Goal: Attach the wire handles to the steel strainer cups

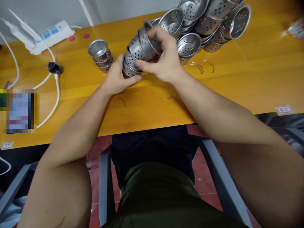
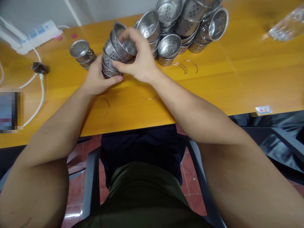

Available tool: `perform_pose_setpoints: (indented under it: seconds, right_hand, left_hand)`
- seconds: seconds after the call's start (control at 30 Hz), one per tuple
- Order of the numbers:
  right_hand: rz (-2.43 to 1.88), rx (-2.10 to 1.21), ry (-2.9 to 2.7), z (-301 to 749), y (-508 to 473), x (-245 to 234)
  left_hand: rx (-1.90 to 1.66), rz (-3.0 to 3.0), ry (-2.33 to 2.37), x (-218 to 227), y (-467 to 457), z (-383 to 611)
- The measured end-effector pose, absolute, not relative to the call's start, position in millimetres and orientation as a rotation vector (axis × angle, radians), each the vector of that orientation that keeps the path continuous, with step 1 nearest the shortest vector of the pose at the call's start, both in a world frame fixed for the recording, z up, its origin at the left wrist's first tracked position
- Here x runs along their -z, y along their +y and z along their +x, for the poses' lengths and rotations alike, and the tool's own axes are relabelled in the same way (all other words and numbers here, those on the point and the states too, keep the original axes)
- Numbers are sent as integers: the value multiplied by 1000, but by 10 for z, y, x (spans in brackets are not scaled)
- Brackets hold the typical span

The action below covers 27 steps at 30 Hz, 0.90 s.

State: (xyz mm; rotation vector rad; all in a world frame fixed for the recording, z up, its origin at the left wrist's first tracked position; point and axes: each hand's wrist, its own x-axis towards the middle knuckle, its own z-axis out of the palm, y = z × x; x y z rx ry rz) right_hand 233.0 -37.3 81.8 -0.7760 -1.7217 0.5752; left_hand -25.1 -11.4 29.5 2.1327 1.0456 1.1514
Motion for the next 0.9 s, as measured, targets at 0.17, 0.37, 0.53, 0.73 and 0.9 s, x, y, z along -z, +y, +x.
perform_pose_setpoints:
  seconds: [0.17,0.37,0.53,0.73,0.9]
  right_hand:
    - [-616,-556,-1690,2486,-222,-826]
    - [-472,-339,-1895,2775,-214,-858]
    - [-610,-414,-2075,2827,-342,-875]
    - [-772,-467,-2038,2669,-373,-736]
    - [-861,-492,-1950,2567,-409,-690]
  left_hand:
    - [-1142,2144,1069,-385,-213,-266]
    - [-1152,2151,1099,-136,91,-540]
    - [-1370,2166,996,383,698,-746]
    - [-1211,2301,1079,127,527,-751]
    - [-1236,2456,1024,-557,-201,-492]
